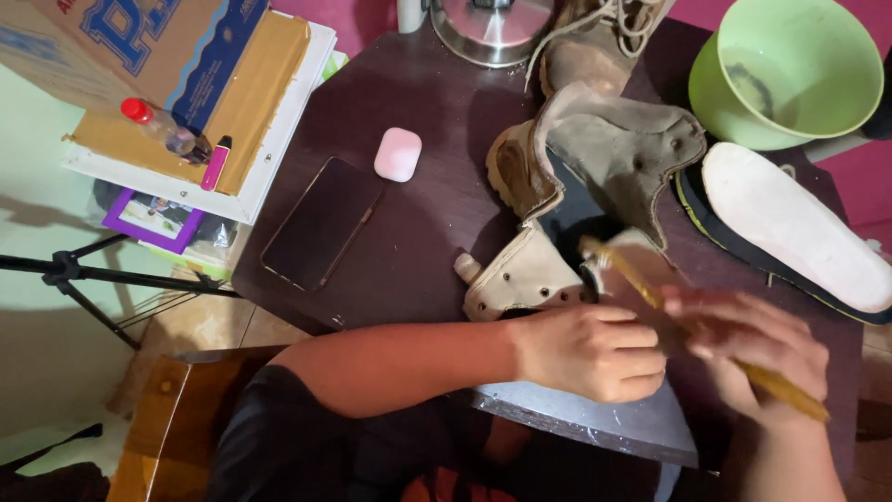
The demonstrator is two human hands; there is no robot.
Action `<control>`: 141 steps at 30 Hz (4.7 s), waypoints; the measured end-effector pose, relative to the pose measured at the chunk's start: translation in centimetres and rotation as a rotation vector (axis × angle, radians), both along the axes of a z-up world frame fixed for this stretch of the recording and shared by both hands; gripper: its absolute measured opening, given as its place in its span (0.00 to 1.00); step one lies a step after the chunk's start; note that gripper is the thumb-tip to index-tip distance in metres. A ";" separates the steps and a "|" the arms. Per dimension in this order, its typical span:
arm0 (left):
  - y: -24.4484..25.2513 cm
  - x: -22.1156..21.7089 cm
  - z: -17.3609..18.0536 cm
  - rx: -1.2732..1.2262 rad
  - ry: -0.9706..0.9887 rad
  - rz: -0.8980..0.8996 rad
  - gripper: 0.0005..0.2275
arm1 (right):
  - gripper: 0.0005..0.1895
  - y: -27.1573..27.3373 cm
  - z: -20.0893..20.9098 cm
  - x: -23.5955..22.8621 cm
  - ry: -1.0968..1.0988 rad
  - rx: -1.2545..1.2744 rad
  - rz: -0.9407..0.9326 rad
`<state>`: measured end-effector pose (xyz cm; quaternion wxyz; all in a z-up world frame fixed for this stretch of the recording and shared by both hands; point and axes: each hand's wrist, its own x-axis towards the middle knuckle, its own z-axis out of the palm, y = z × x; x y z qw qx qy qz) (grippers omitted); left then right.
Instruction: Applying a liquid substance to the sole of a boot using a toothbrush as part of a shoe repair process.
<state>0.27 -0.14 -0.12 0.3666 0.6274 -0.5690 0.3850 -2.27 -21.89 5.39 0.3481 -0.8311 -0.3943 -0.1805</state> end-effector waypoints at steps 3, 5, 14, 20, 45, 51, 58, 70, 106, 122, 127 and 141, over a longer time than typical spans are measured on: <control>0.4 -0.1 0.3 0.007 -0.016 0.011 0.12 | 0.05 -0.5 -0.5 0.0 0.072 0.028 -0.054; 0.5 0.0 0.6 0.009 -0.019 0.043 0.12 | 0.04 0.5 0.2 0.8 0.038 0.016 -0.123; 0.3 -0.1 0.4 0.002 -0.031 0.043 0.13 | 0.06 -1.7 -1.7 0.4 0.212 0.320 -0.102; 0.7 0.0 0.9 -0.001 -0.038 0.037 0.11 | 0.07 -8.2 -6.0 3.3 0.549 0.776 -0.038; 0.7 -0.2 1.3 -0.001 -0.011 0.033 0.12 | 0.05 -6.4 -5.3 7.3 1.006 1.267 -0.197; 0.7 -0.2 1.6 0.006 -0.016 0.036 0.11 | 0.05 -6.1 -5.8 7.5 0.997 1.258 -0.256; 0.8 -0.3 1.5 0.013 -0.028 0.046 0.10 | 0.06 -7.4 -4.7 7.1 0.926 1.200 -0.331; 0.6 -0.3 1.5 0.017 -0.043 0.068 0.09 | 0.04 -5.5 -4.7 7.1 0.895 1.157 -0.358; 4.7 -4.6 7.2 -0.003 0.510 -0.567 0.24 | 0.06 -6.2 -5.6 7.6 0.986 1.110 -0.181; 4.8 -6.4 9.7 0.122 0.492 -0.515 0.22 | 0.03 -5.8 -5.5 8.4 0.895 1.328 -0.359; 4.2 -4.7 9.9 0.195 0.423 -0.489 0.21 | 0.06 -6.8 -6.1 8.2 0.981 1.119 -0.200; 4.3 7.0 0.8 0.368 0.452 0.004 0.34 | 0.07 -4.7 -4.6 7.3 0.947 1.017 -0.212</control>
